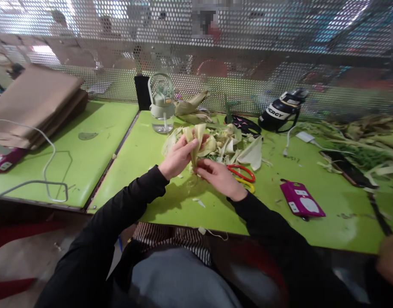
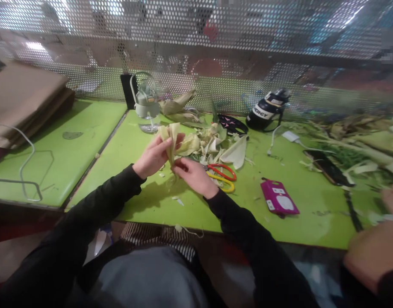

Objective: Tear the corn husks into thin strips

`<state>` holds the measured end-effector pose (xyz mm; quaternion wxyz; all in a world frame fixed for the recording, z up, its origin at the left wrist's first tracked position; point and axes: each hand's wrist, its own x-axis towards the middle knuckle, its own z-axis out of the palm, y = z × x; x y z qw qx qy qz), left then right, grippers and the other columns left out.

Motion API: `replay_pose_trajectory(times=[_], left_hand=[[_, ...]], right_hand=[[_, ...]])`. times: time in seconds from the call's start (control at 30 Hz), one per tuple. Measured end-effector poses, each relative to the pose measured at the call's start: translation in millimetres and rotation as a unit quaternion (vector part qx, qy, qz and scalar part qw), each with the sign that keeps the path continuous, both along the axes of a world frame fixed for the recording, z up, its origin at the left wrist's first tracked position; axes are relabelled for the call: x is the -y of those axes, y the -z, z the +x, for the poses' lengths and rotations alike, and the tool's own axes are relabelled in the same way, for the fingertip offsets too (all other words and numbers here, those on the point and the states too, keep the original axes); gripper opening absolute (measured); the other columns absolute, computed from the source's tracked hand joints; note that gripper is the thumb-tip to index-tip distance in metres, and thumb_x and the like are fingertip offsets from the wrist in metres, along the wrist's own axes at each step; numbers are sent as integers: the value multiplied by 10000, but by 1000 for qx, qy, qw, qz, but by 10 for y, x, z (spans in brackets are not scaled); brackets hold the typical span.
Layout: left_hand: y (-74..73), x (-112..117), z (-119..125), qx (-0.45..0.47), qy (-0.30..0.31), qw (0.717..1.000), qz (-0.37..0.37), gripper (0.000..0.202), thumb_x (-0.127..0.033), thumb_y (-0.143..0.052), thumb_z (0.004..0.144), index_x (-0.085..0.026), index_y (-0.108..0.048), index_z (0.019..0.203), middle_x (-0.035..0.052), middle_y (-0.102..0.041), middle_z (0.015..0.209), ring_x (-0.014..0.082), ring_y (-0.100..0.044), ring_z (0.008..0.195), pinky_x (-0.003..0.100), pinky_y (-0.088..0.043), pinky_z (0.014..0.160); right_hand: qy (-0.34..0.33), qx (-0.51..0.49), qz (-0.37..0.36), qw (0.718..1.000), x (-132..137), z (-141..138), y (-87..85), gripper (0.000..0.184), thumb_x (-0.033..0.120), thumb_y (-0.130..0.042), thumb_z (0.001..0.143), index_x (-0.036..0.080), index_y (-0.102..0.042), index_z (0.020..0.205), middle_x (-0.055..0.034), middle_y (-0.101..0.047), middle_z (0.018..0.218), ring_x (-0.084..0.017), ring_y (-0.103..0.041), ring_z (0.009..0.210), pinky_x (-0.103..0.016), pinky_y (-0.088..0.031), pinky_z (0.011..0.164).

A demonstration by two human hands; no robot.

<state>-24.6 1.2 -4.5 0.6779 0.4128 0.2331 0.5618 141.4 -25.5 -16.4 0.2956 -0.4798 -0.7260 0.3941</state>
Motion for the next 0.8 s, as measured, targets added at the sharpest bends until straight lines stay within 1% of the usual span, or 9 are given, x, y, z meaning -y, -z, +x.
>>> replay_pose_trajectory(times=[0.03,0.1,0.2,0.33,0.4,0.53,0.6,0.7,0.8], left_hand=[[33,-13,-23,-18,9,1000,13,309,-224,-580,938,-177,-587,1243,63,-692,1109,181,-630,1116,319,-453,1023],[109,-45,-86,-73,53,995,32,287,-323,-637,928,-157,-642,1162,73,-699,1071,190,-643,1046,330,-471,976],[228,-88,-167,-156,131,978,49,259,-352,-700,892,-120,-693,1006,63,-693,943,154,-632,875,313,-488,873],[324,-124,-185,-196,106,974,36,182,-296,-670,916,-122,-714,938,26,-678,890,103,-590,796,250,-467,774],[332,-135,-184,-215,93,972,31,163,-268,-658,926,-127,-732,964,24,-691,920,83,-576,781,222,-458,747],[306,-135,-224,-262,110,959,17,204,-272,-623,958,-141,-730,1073,25,-712,948,43,-481,603,195,-414,582],[288,-121,-249,-282,124,951,12,233,-296,-587,984,-144,-715,1105,32,-722,967,32,-444,546,193,-398,537],[256,-87,-263,-315,148,937,29,233,-318,-566,1000,-138,-709,1043,32,-723,943,29,-441,544,181,-394,533],[221,-52,-241,-329,192,924,22,225,-321,-552,1012,-137,-681,998,24,-727,921,21,-424,537,163,-357,506]], right_hand=[[7,-43,-5,999,-44,-66,31,400,599,-628,880,199,-641,887,-2,-648,732,-137,-564,599,-291,-481,572],[27,-102,-5,994,-122,-131,64,406,604,-650,863,205,-608,803,44,-561,623,-110,-485,525,-265,-422,522],[48,-126,-3,991,-180,-121,64,424,613,-703,819,207,-601,752,45,-551,598,-116,-505,527,-266,-424,528],[69,-80,38,994,-174,-30,54,421,599,-703,833,194,-650,731,9,-592,638,-133,-514,579,-279,-401,546],[98,-85,40,991,-170,17,54,425,611,-699,842,197,-667,756,13,-568,633,-123,-471,566,-273,-354,511],[126,-219,-59,966,-186,47,53,492,702,-713,793,222,-605,785,57,-455,629,-73,-339,476,-242,-228,405],[121,-267,-97,951,-191,29,57,493,674,-784,741,222,-590,779,74,-418,614,-57,-306,465,-223,-192,384],[124,-305,-122,936,-183,-2,74,466,574,-871,693,213,-579,738,94,-384,560,-45,-295,455,-197,-183,375],[136,-325,-101,930,-179,-12,101,461,542,-889,679,202,-578,694,80,-471,569,-33,-332,441,-184,-205,360]])
